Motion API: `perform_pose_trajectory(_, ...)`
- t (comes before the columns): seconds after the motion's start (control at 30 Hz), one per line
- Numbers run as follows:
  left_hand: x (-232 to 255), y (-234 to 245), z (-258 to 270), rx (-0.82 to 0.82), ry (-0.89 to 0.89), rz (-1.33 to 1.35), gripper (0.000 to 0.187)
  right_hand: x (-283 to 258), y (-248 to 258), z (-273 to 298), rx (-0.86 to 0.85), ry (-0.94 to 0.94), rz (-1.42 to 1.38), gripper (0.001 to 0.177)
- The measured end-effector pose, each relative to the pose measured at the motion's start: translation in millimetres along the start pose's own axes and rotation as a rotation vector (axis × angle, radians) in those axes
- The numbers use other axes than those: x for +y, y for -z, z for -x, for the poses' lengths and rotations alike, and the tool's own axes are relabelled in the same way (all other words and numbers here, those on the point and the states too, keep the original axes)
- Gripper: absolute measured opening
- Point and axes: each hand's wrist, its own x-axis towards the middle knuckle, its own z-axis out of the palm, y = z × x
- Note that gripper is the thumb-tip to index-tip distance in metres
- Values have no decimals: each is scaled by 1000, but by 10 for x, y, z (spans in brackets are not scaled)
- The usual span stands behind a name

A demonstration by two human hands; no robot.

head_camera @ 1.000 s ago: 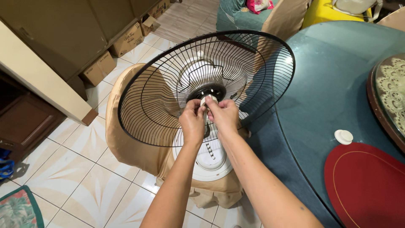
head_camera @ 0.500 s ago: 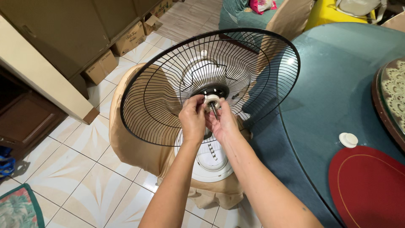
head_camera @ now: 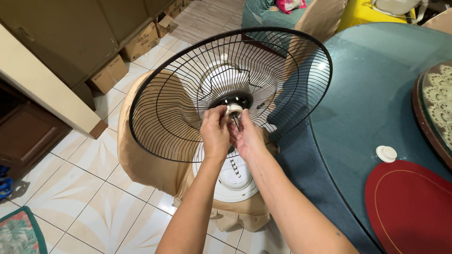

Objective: The person disassembles an electric fan by removing the front grille, fan blades, and rear grille, then wipes the fan head with a cloth. They reassemble the fan by reinstalling the rear grille, fan blades, and front grille, securing each part in place.

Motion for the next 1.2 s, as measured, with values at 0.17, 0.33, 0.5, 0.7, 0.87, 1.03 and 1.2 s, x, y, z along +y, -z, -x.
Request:
perform_pose_trajectory(0.17,4,-37,16,6,-13,-35,22,-124,-128,134,75,162,102,42)
perform_pose_trajectory(0.33,-48,-23,38,-7,50,14,19,-137,-167,116,75,196,128,40)
perform_pose_trajectory(0.5,-68,13,52,-19,132,8,21,-111,-126,1,149,108,15,41)
perform_pose_trajectory(0.7,-16,42,54,-20,215,62,18,-62,-38,-110,63,24,-56,45)
perform_pose_trajectory(0.87,16,52,-32,-13,158,30,15,-18,-41,-168,14,-19,-128,38)
perform_pose_trajectory(1.03,4,66,-70,14,61,-29,16,50,-3,-250,-43,-54,-130,40)
perform_pose_trajectory(1.2,-37,51,-51,-13,-22,-61,18,34,78,-335,-102,-83,-152,41)
